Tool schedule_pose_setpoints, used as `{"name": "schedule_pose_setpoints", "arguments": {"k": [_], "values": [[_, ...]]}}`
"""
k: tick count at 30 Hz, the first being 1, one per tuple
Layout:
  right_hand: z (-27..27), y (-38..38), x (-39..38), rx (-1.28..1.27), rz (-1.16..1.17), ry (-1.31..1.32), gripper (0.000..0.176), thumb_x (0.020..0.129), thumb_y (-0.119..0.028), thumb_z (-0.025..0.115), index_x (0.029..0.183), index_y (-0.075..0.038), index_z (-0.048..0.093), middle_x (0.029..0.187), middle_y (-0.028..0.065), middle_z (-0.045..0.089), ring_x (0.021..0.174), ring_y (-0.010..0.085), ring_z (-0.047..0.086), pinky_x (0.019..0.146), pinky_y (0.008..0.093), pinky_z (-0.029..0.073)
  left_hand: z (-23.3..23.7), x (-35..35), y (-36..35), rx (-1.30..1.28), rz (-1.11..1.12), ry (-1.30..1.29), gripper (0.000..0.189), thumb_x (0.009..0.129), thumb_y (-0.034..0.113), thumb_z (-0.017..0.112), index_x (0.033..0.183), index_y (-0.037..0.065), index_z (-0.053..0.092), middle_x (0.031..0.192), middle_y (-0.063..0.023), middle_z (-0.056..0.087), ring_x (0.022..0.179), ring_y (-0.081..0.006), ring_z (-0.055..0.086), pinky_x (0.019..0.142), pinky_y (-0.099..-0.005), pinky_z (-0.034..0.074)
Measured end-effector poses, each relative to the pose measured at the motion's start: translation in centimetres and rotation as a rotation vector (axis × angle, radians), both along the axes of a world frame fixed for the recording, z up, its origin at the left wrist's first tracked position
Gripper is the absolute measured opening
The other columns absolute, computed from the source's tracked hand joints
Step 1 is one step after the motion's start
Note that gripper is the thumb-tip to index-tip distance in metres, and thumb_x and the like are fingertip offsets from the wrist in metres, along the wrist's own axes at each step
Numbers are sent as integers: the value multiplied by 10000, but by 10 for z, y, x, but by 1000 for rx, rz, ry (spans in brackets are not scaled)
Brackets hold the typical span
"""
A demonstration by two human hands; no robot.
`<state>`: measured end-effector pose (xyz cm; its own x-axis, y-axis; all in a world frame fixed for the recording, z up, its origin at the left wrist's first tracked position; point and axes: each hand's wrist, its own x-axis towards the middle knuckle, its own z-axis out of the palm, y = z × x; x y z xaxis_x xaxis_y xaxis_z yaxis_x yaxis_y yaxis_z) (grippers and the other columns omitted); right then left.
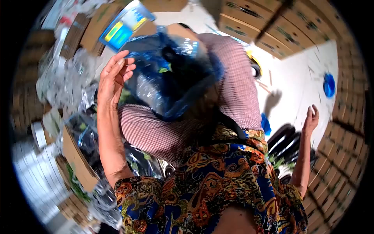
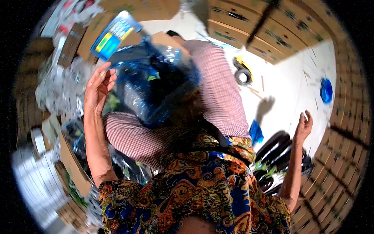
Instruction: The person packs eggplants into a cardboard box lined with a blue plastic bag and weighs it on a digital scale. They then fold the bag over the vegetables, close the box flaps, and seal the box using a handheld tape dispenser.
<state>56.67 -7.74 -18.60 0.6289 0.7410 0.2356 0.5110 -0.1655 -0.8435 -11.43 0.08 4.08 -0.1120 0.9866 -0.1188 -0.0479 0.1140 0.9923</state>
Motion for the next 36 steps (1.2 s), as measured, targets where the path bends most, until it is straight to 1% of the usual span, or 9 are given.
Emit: {"name": "schedule_pose_setpoints", "arguments": {"k": [6, 13, 16, 19, 21, 24, 28, 34, 36], "values": [[207, 110, -213, -255, 800, 74, 274, 937, -275, 596, 1106, -63, 639, 1045, 39, 642, 952, 167, 598, 856, 313, 463, -66, -82, -114, -200, 378, -118, 319, 941, 139, 559, 1239, 25, 553, 1018, -105, 669, 842, -149, 653, 724, -237, 526], [229, 127, -418, -568, 1895, -289, 340, 870, -204, 647, 1134, 8, 613, 1101, 166, 649, 927, 265, 645, 839, 343, 507, -45, -62, -224, -289, 703, 131, 263, 937, 147, 560, 1145, -6, 606, 951, -82, 667, 788, -131, 615, 708, -250, 488], [207, 124, -461, -704, 2172, -645, 345, 859, -192, 643, 1121, 30, 601, 1065, 219, 638, 933, 378, 631, 821, 420, 506, -10, -68, -227, -99, 898, 657, 341, 904, 192, 611, 1194, 15, 581, 1054, -94, 643, 937, -158, 604, 819, -288, 483], [188, 123, -490, -291, 2275, -409, 260, 839, -149, 649, 1051, -1, 617, 938, 198, 640, 870, 385, 621, 763, 440, 505, -25, -97, -223, -69, 692, 1212, 675, 731, 293, 780, 1297, 45, 508, 1212, -201, 557, 1135, -340, 521, 976, -415, 403], [201, 116, -530, -303, 2156, -335, 179, 841, -102, 634, 989, -4, 611, 913, 189, 631, 845, 386, 616, 756, 430, 503, -79, -107, -234, -297, 454, 1108, 790, 724, 392, 786, 1364, 75, 451, 1281, -187, 551, 1227, -345, 488, 1075, -441, 321], [219, 102, -589, 96, 2147, -258, 144, 830, -98, 628, 960, -36, 613, 948, 134, 630, 942, 371, 591, 791, 429, 488, -111, -87, -227, -559, -31, 1058, 353, 856, 193, 634, 1191, 85, 603, 958, -183, 669, 872, -348, 639, 727, -444, 535], [191, 73, -665, 825, 2305, -433, 166, 820, -190, 635, 931, -67, 649, 982, 90, 637, 1015, 315, 581, 811, 440, 479, -108, -50, -205, -229, 22, 1010, 178, 808, 119, 586, 956, 55, 661, 981, -170, 653, 859, -345, 629, 717, -437, 524], [111, 59, -691, -113, 2404, -1439, 270, 791, -198, 642, 1029, -69, 638, 952, 135, 656, 938, 307, 624, 786, 434, 492, -160, -91, -258, -41, 282, 658, 203, 744, 42, 568, 919, 10, 664, 1030, -131, 673, 900, -280, 648, 733, -358, 527], [78, 68, -677, 50, 2400, -1421, 295, 781, -176, 642, 1052, -60, 624, 878, 146, 656, 911, 313, 630, 744, 441, 504, -156, -114, -279, -607, 601, 484, 217, 815, -23, 474, 979, -34, 615, 942, -112, 667, 792, -197, 632, 686, -275, 509]]}}
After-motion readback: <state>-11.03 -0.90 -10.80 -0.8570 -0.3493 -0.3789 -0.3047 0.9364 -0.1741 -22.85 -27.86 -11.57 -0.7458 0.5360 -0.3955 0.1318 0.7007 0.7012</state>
